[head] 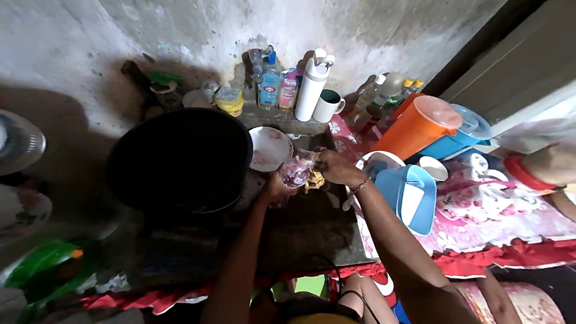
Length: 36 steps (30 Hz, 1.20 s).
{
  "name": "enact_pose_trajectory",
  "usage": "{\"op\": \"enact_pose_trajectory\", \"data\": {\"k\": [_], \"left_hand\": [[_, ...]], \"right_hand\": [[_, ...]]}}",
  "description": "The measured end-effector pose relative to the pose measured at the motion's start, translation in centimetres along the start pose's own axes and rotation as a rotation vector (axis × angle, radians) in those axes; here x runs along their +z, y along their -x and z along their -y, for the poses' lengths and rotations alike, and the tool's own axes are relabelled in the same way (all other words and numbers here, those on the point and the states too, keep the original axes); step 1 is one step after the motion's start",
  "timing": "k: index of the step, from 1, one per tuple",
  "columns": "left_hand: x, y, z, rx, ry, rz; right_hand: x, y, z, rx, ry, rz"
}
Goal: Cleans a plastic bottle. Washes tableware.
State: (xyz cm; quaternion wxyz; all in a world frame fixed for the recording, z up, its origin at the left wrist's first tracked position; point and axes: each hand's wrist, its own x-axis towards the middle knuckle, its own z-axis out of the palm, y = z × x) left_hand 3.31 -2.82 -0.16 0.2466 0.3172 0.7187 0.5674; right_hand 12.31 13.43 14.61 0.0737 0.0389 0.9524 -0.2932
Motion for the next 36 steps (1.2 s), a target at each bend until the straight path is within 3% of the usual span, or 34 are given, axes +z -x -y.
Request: {"op": "enact_pose_trajectory", "data": {"k": [4, 12, 14, 16, 19, 21, 25, 28, 30, 32, 36], "left_hand": [[0.1, 0.2, -0.5, 0.002, -0.018, 0.009], [0.1, 0.1, 0.0, 0.010, 0.009, -0.020], [0.0, 0.2, 0.1, 0.003, 0.022, -0.015], [-0.1, 0.2, -0.2, 0.007, 0.039, 0.008], [0.1, 0.1, -0.4, 0.029, 0.030, 0.040], [0.2, -0.4, -0.3, 0.031, 0.004, 0.075], [0.5, -1.0, -0.7, -0.027, -0.042, 0.058], [2.2, -0.9, -2.4, -0.103, -0.202, -0.209], [2.6, -1.0, -3.3, -0.150, -0.296, -0.284], [1.5, -1.5, -2.9, -0.144, -0.229, -0.128], [-1.9, -2.1, -3.1, -0.167, -0.071, 0.384]], "right_hand": [[-1.0, -0.1, 0.3, -0.010, 0.055, 0.079], [1.5, -1.0, 0.3, 0.021, 0.004, -0.453], [2.0, -1.0, -0.1, -0.042, 0.009, -0.389], [1.8, -0.9, -0.5, -0.093, 0.010, -0.186], [0.6, -0.9, -0.2, 0.003, 0.117, 0.180], [-0.2, -1.3, 0.4, 0.039, 0.183, 0.286], [-0.7, -2.3, -0.6, 0.030, 0.279, 0.276], [-0.5, -2.4, -0.6, 0.049, 0.236, 0.174], [-0.2, -2.5, -0.4, 0.089, 0.176, 0.149], [-0.4, -2.6, -0.6, 0.105, 0.163, 0.216], [-1.0, -2.1, -0.6, 0.105, 0.262, 0.388]]}}
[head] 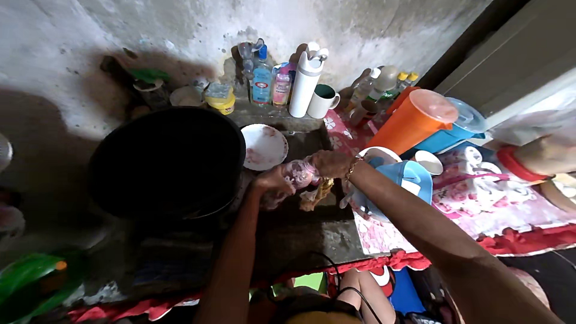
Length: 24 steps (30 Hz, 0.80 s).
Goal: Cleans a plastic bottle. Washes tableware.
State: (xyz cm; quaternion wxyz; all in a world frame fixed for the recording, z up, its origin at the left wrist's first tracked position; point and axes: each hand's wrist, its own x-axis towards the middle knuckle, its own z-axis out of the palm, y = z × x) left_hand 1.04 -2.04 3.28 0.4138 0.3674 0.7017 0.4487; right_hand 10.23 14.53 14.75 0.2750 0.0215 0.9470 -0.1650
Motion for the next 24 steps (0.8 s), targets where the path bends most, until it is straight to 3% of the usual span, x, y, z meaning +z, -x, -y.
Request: {"op": "enact_pose_trajectory", "data": {"k": [2, 4, 6, 9, 10, 11, 13, 16, 18, 21, 24], "left_hand": [[-0.9, -0.3, 0.0, 0.030, -0.008, 0.091], [-0.7, -1.0, 0.0, 0.073, -0.026, 0.013], [1.0, -1.5, 0.1, 0.056, -0.076, -0.249], [5.2, -2.4, 0.5, 0.079, -0.298, -0.849], [5.7, -2.6, 0.7, 0.094, -0.315, -0.934], [5.6, -2.4, 0.6, 0.063, -0.292, -0.901], [3.8, -1.7, 0.2, -0.016, -0.219, -0.612], [0.7, -1.4, 0.6, 0.020, -0.138, -0.165], [-0.6, -1.3, 0.1, -0.004, -0.108, -0.004], [-0.3, -2.3, 1.0, 0.050, -0.109, -0.116], [3.7, -2.3, 0.7, 0.039, -0.255, -0.618]], "right_hand": [[-0.1, 0.0, 0.0, 0.001, 0.025, 0.011], [0.0, 0.0, -0.7, -0.027, -0.043, -0.059], [0.1, -0.3, -1.5, -0.055, -0.120, -0.139], [0.3, -1.1, -1.5, -0.032, -0.197, -0.227], [0.3, -1.2, -1.2, -0.017, -0.212, -0.228], [0.4, -1.1, -0.8, -0.005, -0.211, -0.217], [0.4, -0.7, -0.9, -0.013, -0.195, -0.184], [0.1, 0.0, -0.9, 0.002, -0.105, -0.051], [0.1, -0.1, -0.7, 0.008, -0.004, -0.016], [0.0, -0.1, -0.7, 0.007, -0.020, -0.085], [0.4, -0.6, -1.7, -0.015, -0.153, -0.210]]}}
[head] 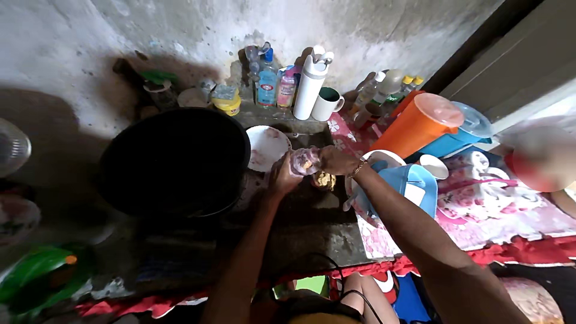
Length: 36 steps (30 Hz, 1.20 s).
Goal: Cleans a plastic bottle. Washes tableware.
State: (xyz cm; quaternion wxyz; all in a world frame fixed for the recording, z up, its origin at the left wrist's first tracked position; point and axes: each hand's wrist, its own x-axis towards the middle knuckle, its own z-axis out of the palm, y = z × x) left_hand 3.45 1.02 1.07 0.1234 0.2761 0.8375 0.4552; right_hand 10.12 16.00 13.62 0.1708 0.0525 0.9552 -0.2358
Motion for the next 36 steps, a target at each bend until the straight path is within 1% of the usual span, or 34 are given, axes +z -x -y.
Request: {"op": "enact_pose_trajectory", "data": {"k": [1, 2, 3, 4, 6, 7, 9, 10, 14, 17, 19, 20, 22, 24, 26, 27, 28, 29, 31, 33, 34, 35, 36], "left_hand": [[1.2, 0.6, -0.3, -0.017, -0.051, -0.175], [1.9, 0.8, -0.5, -0.040, -0.072, -0.265], [1.9, 0.8, -0.5, -0.060, -0.081, -0.260], [1.3, 0.6, -0.4, -0.060, -0.062, -0.180], [-0.6, -0.2, -0.4, -0.046, -0.024, 0.095], [-1.3, -0.7, 0.1, -0.016, -0.001, 0.190], [-1.8, -1.2, 1.0, 0.014, 0.046, 0.255], [-2.0, -1.3, 1.1, 0.003, 0.063, 0.253], [-2.0, -0.6, 1.4, -0.103, 0.171, 0.185], [-1.7, 0.1, 2.2, -0.117, 0.320, 0.019], [-1.3, 0.1, 2.6, -0.114, 0.376, -0.095], [-1.2, 0.2, 2.6, -0.117, 0.376, -0.135], [-1.0, 0.4, 2.7, -0.127, 0.373, -0.174], [-0.9, 0.4, 2.8, -0.142, 0.377, -0.188], [-0.9, 0.4, 3.2, -0.140, 0.385, -0.209], [-0.7, 0.4, 3.6, -0.131, 0.394, -0.216], [-0.6, 0.4, 3.8, -0.121, 0.398, -0.218], [-0.6, 0.6, 3.9, -0.113, 0.394, -0.215], [-0.5, 0.7, 4.0, -0.098, 0.372, -0.218], [-0.6, 0.6, 4.2, -0.109, 0.354, -0.224], [-0.6, 0.7, 4.2, -0.116, 0.355, -0.232], [-0.7, 0.7, 4.0, -0.129, 0.358, -0.242], [-0.8, 0.7, 3.9, -0.149, 0.361, -0.258]], "right_hand": [[0.0, 0.1, 0.4, 0.033, -0.023, -0.008], [-0.1, 0.2, 0.9, 0.066, -0.033, 0.001], [-0.1, 0.4, 1.4, 0.079, -0.026, 0.006], [0.0, 0.6, 1.5, 0.079, -0.013, 0.007], [0.1, 0.8, 1.0, 0.053, 0.042, 0.029], [0.2, 1.0, 1.1, 0.055, 0.090, 0.051], [0.3, 1.1, 1.8, 0.075, 0.171, 0.068], [0.4, 1.1, 1.9, 0.077, 0.163, 0.030], [0.4, 1.6, 1.1, 0.024, -0.007, -0.240], [-0.1, 2.4, 1.3, 0.023, -0.081, -0.440], [-0.1, 2.4, 2.0, 0.086, -0.056, -0.478], [0.3, 2.2, 2.2, 0.114, -0.031, -0.476], [1.7, 1.3, 2.5, 0.167, -0.016, -0.392], [4.0, -0.2, 2.3, 0.207, 0.007, -0.227], [6.7, -1.9, 1.8, 0.216, 0.032, -0.012], [8.5, -2.8, 1.1, 0.197, 0.051, 0.063], [10.6, -3.8, 0.1, 0.161, 0.067, 0.102], [12.8, -4.7, -1.1, 0.118, 0.076, 0.117], [15.4, -4.7, -1.8, 0.058, 0.078, 0.110], [16.5, -3.8, -1.8, -0.032, 0.053, 0.019], [16.8, -3.3, -2.0, -0.042, 0.013, -0.014], [16.7, -2.8, -2.1, -0.007, -0.063, -0.061], [16.4, -2.4, -2.2, 0.056, -0.172, -0.153]]}}
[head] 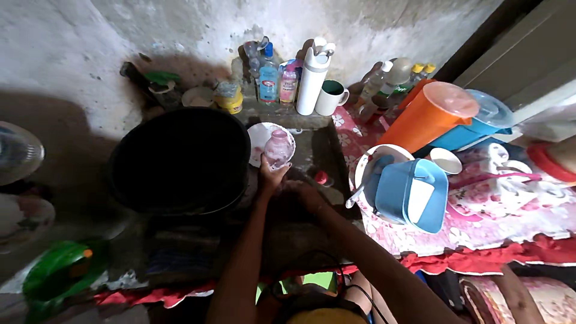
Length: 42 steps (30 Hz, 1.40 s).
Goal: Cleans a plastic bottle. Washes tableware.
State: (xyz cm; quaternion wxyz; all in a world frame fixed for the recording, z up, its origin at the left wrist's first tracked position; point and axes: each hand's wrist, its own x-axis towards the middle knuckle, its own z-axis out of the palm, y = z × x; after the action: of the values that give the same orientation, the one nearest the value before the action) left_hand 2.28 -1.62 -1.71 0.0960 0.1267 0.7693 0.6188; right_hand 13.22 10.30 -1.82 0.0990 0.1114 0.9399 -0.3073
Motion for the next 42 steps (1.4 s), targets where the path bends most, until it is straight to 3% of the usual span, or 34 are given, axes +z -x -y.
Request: {"op": "enact_pose_trajectory", "data": {"k": [2, 5, 8, 11, 13, 17, 20, 22, 24, 27, 32, 35, 39, 42], "left_hand": [[0.2, -0.2, -0.4, -0.049, 0.026, -0.040], [1.9, 0.0, -1.6, -0.095, 0.145, -0.019], [3.4, 0.8, -3.7, -0.147, 0.329, 0.138], [3.1, 0.6, -6.0, -0.278, 0.308, 0.241], [2.9, 0.2, -6.2, -0.272, 0.308, 0.248], [3.0, -1.1, -6.5, -0.241, 0.355, 0.110], [3.6, -2.3, -7.2, -0.112, 0.399, -0.084], [4.2, -2.3, -7.4, 0.023, 0.314, -0.141], [4.6, -1.5, -7.7, 0.109, 0.168, -0.137], [5.0, -0.8, -8.5, 0.183, 0.070, -0.146], [6.5, -1.4, -7.7, 0.213, 0.127, -0.158], [7.7, -3.0, -7.4, 0.210, 0.142, -0.106], [10.7, -6.5, -6.9, 0.212, 0.133, 0.041], [13.6, -8.5, -7.3, 0.196, 0.130, 0.133]], "right_hand": [[-1.1, 0.3, 0.8, 0.094, -0.261, -0.292], [-2.0, 0.0, 2.6, -0.154, -0.450, -0.559], [-3.4, -1.3, 4.0, -0.200, -0.374, -0.574], [-6.3, -2.5, 3.9, 0.135, -0.691, -0.533], [-6.8, -2.5, 3.7, 0.220, -0.829, -0.501], [-5.4, -0.9, 3.4, 0.239, -0.977, -0.589], [-4.0, 0.1, 4.4, 0.441, -1.442, -0.594], [-3.5, 0.0, 5.1, 0.475, -1.840, -0.518], [-3.5, 0.0, 5.4, 0.481, -1.990, -0.455], [-3.3, 0.5, 4.2, 0.429, -1.900, -0.362], [-3.2, 1.9, 2.2, 0.519, -1.591, -0.352], [-3.3, 3.0, 0.2, 0.464, -1.145, -0.317], [-3.8, 4.9, -1.1, 0.354, -0.522, 0.000], [-4.1, 5.6, -1.4, 0.306, -0.298, 0.142]]}}
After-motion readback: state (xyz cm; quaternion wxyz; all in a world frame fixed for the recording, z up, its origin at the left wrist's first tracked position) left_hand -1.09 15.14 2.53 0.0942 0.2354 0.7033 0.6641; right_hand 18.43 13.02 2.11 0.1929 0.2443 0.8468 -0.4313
